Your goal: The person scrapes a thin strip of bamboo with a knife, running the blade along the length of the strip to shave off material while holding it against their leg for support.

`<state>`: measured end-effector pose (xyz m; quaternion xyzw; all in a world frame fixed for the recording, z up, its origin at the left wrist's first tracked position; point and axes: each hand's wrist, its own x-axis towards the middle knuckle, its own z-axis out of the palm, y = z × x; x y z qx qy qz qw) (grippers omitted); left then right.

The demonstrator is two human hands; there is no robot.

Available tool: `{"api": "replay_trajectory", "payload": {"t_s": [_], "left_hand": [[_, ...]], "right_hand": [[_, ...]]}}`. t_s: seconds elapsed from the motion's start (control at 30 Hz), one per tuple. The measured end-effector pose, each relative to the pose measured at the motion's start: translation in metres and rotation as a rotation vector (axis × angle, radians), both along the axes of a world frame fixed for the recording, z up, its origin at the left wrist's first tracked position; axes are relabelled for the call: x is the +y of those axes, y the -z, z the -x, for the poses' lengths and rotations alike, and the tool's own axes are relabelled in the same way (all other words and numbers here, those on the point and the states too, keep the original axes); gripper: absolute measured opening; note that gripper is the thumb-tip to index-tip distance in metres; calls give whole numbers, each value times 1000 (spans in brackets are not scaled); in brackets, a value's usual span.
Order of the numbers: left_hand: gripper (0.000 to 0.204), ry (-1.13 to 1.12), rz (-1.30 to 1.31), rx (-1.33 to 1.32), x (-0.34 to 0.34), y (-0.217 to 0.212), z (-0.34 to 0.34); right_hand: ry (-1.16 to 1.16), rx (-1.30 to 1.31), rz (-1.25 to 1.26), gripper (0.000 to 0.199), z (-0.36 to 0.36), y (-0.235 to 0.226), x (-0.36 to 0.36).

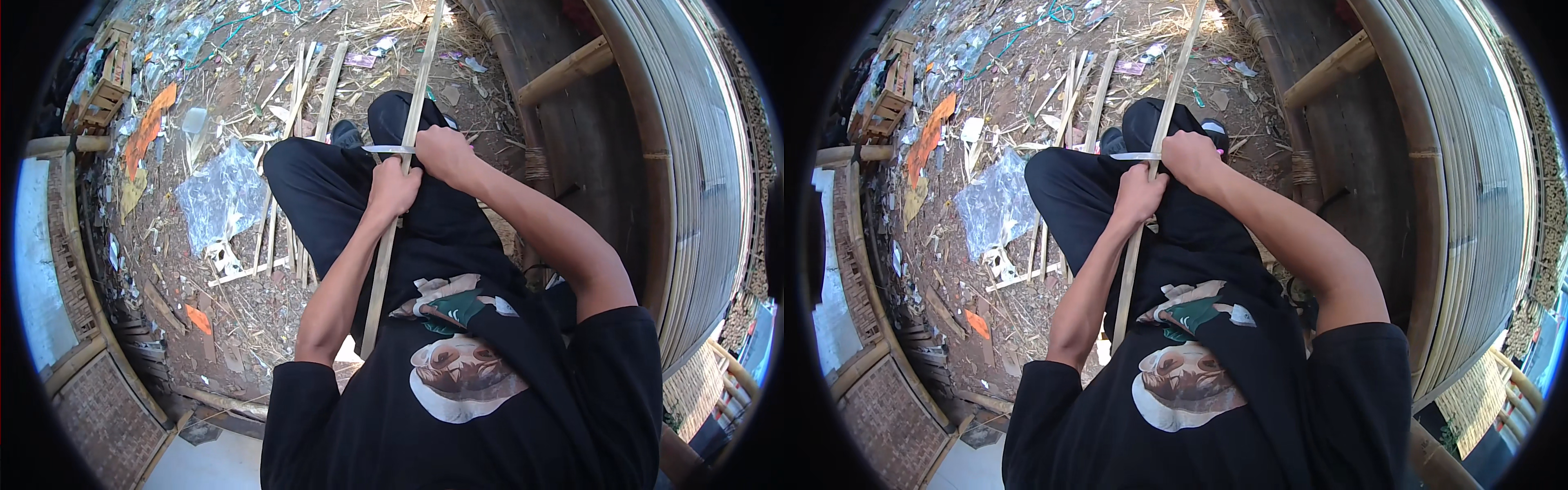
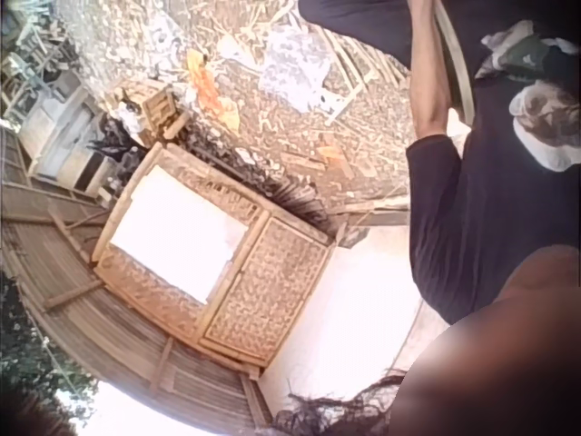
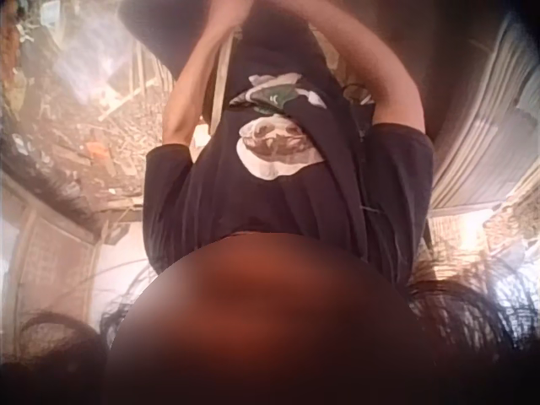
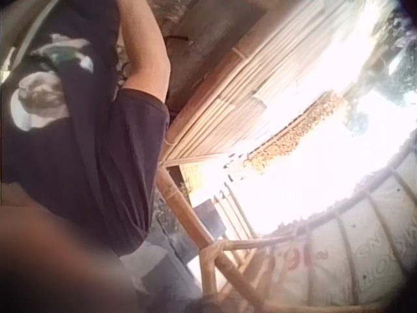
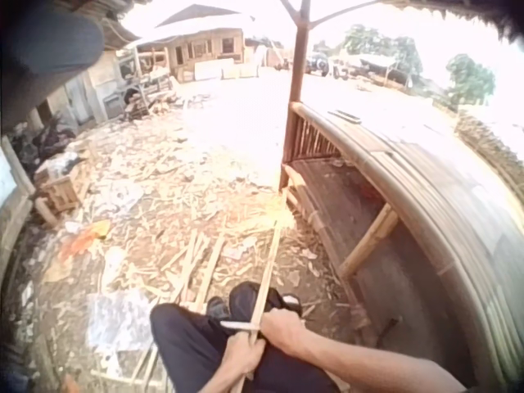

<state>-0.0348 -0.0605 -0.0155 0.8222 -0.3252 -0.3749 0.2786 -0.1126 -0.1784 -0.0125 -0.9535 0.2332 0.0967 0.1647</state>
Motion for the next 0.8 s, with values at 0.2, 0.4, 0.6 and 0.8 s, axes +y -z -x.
{"api": "replay_trajectory", "payload": {"t_s": [0.2,0.4,0.6,0.8], "left_hand": [[27,-47,0,104,20,-11,11],[25,-36,69,114,33,-13,4],[33,-94,-3,225,11,-13,-1],[39,10,38,-27,-7,0,-6]], "right_hand": [[95,92,18,12,0,-1,-12],[61,123,-51,11,-6,-15,-22],[-1,66,-86,10,5,-9,-4],[-19,126,-76,10,1,-12,-9]]}}
